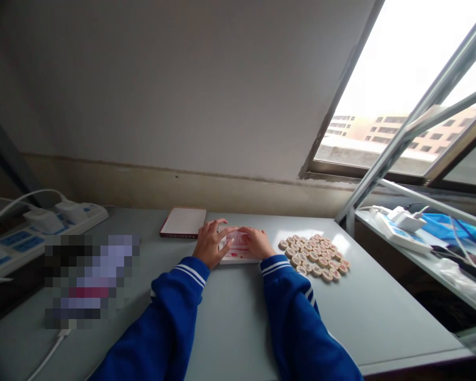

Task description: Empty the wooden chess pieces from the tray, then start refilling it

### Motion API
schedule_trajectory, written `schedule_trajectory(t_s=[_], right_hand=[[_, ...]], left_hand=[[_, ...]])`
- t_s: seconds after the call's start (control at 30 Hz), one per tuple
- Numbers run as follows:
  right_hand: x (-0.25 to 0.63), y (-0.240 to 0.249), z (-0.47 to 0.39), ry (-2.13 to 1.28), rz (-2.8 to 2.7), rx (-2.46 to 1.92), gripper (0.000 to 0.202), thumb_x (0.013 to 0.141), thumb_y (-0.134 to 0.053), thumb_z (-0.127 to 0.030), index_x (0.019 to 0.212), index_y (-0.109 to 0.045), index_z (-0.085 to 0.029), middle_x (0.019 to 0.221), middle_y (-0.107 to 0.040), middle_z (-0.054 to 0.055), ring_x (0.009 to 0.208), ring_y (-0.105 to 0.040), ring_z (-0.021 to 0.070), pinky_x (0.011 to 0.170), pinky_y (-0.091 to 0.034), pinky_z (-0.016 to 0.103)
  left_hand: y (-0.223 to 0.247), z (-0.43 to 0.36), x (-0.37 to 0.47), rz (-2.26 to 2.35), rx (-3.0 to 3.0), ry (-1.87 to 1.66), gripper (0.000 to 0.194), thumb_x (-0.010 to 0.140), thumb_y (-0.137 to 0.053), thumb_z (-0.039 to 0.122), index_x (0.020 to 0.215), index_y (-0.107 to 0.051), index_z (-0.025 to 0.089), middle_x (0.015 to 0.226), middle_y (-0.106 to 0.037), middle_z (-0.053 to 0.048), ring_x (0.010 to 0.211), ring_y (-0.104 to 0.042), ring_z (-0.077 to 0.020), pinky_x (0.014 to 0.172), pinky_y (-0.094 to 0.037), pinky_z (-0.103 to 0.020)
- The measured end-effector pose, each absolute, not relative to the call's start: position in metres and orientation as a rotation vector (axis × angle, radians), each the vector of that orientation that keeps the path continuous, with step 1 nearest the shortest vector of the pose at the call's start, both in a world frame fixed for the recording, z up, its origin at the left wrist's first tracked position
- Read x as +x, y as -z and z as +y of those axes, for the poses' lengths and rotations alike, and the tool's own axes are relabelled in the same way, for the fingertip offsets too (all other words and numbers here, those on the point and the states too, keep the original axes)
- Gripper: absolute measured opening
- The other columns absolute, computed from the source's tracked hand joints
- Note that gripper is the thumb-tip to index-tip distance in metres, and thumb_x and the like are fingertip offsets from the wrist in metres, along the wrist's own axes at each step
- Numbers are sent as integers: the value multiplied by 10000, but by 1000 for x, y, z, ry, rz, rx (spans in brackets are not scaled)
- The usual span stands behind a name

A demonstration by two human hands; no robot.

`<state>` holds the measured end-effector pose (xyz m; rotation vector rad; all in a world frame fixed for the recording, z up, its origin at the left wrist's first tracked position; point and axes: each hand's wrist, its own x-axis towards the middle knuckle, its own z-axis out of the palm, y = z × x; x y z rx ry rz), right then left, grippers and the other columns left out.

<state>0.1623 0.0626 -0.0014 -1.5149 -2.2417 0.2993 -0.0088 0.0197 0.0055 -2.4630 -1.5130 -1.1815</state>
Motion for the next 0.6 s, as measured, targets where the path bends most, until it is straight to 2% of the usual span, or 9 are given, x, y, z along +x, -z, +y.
schedule_trajectory(t_s=[0.17, 0.27, 0.37, 0.47, 0.6], right_hand=[[161, 2, 61, -279, -2223, -1538, 380, 731, -382, -100, 1065, -527, -209, 988, -621, 56, 887, -564, 183, 769, -412, 338], [161, 6, 61, -262, -2195, -1523, 437, 715, -463, -158, 1148, -456, -217, 952, -622, 50, 819, -573, 172, 718, -430, 317], [162, 9, 63, -242, -2183, -1503, 473, 689, -517, -196, 1156, -445, -213, 958, -615, 54, 808, -570, 178, 710, -436, 322], [166, 10, 64, -267, -2194, -1433, 448, 693, -452, -133, 1133, -459, -219, 1008, -600, 44, 852, -563, 167, 748, -434, 317], [171, 10, 64, -335, -2217, -1351, 395, 718, -382, -121, 1082, -495, -226, 959, -613, 22, 835, -566, 149, 748, -441, 294]], left_hand=[[2, 22, -10, -1568, -2545, 1117, 311, 716, -541, 252, 1013, -591, 330, 1197, -432, -8, 1049, -381, -227, 893, -328, -401], [5, 23, -14, -1576, -2581, 1087, 213, 708, -549, 251, 894, -640, 301, 1257, -392, 11, 1093, -350, -242, 913, -324, -413], [7, 23, -17, -1595, -2603, 1068, 190, 703, -557, 260, 865, -651, 293, 1282, -374, 19, 1109, -339, -250, 920, -326, -426], [8, 25, -17, -1591, -2609, 1081, 225, 700, -562, 256, 905, -642, 303, 1295, -362, 19, 1115, -340, -246, 930, -327, -429], [9, 27, -16, -1611, -2607, 1089, 206, 715, -550, 266, 894, -646, 301, 1283, -376, 12, 1109, -353, -243, 924, -337, -431]])
